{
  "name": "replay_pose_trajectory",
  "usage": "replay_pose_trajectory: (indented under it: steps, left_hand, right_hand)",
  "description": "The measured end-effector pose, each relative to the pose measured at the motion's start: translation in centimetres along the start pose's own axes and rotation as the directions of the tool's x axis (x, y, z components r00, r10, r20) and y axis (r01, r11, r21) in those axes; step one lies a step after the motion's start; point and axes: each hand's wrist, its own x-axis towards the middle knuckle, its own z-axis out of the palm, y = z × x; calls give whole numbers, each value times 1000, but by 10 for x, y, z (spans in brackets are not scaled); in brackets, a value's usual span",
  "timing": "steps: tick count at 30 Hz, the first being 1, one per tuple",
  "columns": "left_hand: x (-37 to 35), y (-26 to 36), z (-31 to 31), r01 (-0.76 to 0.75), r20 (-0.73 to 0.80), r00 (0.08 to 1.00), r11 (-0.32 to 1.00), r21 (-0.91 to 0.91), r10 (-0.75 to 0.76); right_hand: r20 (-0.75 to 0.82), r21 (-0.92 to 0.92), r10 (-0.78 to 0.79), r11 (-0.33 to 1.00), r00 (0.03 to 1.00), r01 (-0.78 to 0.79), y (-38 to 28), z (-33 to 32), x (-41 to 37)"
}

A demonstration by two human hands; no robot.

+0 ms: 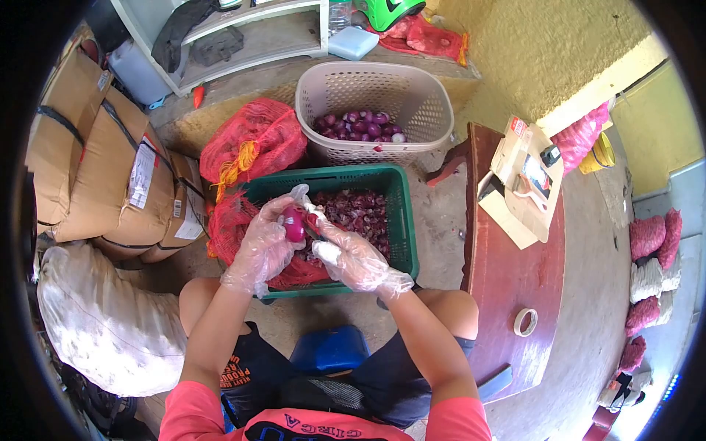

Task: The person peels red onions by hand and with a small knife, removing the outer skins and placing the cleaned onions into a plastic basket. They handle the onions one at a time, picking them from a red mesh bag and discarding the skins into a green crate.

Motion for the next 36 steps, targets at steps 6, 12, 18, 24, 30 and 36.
replay_pose_trajectory:
  steps: [6,12,18,24,30,36]
  left_hand:
    - [1,0,0,4,25,1000,1000,-15,-4]
    - [-1,-2,-4,-6,15,1000,1000,-8,6]
    - [0,-2,-5,-5,68,998,1000,-21,6]
    - [2,-3,-3,-23,38,999,1000,-16,24]
    - [0,0,2,-27,28,999,1000,8,27]
    - [2,-1,-3,-18,26,1000,1000,16,18]
  right_hand:
    - [23,-56,-51,997,998,52,2,-2,-1]
    - [-4,-195,-184,964,983,180,4,2,-1]
    - [-53,-150,-310,942,949,300,8,-2,8]
    - [-30,-109,-136,985,990,132,-5,11,-8]
    - [16,-14,-71,997,997,71,2,1,0]
    - [2,-5,-53,999,999,53,4,1,1]
